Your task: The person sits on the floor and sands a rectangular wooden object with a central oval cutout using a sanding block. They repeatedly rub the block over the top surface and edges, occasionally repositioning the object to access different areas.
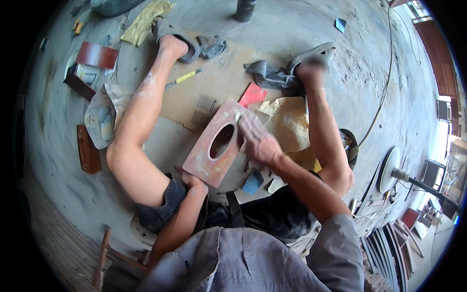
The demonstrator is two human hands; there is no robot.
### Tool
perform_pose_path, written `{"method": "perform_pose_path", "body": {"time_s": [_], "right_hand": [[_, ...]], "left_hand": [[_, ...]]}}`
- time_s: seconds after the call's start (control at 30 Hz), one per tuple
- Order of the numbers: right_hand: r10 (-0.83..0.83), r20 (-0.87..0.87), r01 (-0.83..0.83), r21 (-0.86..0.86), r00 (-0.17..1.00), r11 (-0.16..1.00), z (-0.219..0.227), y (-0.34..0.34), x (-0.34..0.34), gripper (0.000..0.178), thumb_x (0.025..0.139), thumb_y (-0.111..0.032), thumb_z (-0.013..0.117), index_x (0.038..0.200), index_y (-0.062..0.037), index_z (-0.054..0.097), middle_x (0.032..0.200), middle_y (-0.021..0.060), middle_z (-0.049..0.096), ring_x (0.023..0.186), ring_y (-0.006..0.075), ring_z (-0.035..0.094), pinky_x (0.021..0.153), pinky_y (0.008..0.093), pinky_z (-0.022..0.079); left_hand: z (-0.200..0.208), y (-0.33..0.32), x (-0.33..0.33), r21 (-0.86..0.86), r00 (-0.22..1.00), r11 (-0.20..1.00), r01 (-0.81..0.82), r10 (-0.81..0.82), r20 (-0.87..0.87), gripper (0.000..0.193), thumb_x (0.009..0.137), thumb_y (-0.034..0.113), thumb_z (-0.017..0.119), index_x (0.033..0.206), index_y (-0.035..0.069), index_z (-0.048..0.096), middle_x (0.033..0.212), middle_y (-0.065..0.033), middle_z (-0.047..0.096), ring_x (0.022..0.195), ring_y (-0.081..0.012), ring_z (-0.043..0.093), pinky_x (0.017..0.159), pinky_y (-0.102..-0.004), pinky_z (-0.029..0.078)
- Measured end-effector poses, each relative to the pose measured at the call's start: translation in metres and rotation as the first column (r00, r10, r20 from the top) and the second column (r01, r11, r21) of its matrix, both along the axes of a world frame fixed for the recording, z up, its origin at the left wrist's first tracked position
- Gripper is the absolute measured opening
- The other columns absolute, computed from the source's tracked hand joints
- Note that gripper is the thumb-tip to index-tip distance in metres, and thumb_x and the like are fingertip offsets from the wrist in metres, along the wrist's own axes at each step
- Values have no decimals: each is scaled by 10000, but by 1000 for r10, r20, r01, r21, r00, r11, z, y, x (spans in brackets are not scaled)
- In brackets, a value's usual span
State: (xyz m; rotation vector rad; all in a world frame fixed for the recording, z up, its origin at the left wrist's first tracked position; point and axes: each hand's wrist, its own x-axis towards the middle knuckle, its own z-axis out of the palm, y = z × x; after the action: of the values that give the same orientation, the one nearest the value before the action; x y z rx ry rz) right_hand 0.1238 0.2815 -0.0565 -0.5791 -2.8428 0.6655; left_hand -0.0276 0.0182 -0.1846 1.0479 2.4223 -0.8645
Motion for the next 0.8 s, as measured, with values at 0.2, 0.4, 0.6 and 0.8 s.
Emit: {"method": "perform_pose_path", "body": {"time_s": [0.2,0.4,0.6,0.8], "right_hand": [[284,-8,-281,-170,959,945,26,-87,8,647,907,-40,544,1541,46,450,1583,250,471,1491,385,454,1277,493,327],[-78,98,79,-7,992,997,10,-26,-4,651,893,-30,549,1525,82,438,1545,279,487,1461,442,455,1274,495,317],[280,-39,-282,-183,959,942,47,-113,3,638,891,-73,588,1506,63,484,1569,255,480,1485,391,456,1270,484,337],[187,-27,-189,-166,982,968,45,-106,13,698,857,-38,595,1535,47,456,1578,234,486,1490,388,451,1276,482,332]], "left_hand": [[-30,0,19,295,48,-482,-825,460,887,716,1070,606,475,1261,-56,671,1244,-146,716,1092,-252,667,998,-387,518],[64,53,4,15,-225,-770,-638,205,953,701,1080,586,462,1209,-74,659,1184,-178,726,1049,-272,690,958,-398,548],[71,47,-2,225,-62,-331,-916,673,737,612,1078,518,508,1367,-18,453,1247,-189,710,1023,-283,728,889,-387,596],[104,67,-5,-55,-411,-792,-608,255,875,785,1076,637,422,1341,-64,656,1283,-166,724,1067,-253,725,940,-383,588]]}}
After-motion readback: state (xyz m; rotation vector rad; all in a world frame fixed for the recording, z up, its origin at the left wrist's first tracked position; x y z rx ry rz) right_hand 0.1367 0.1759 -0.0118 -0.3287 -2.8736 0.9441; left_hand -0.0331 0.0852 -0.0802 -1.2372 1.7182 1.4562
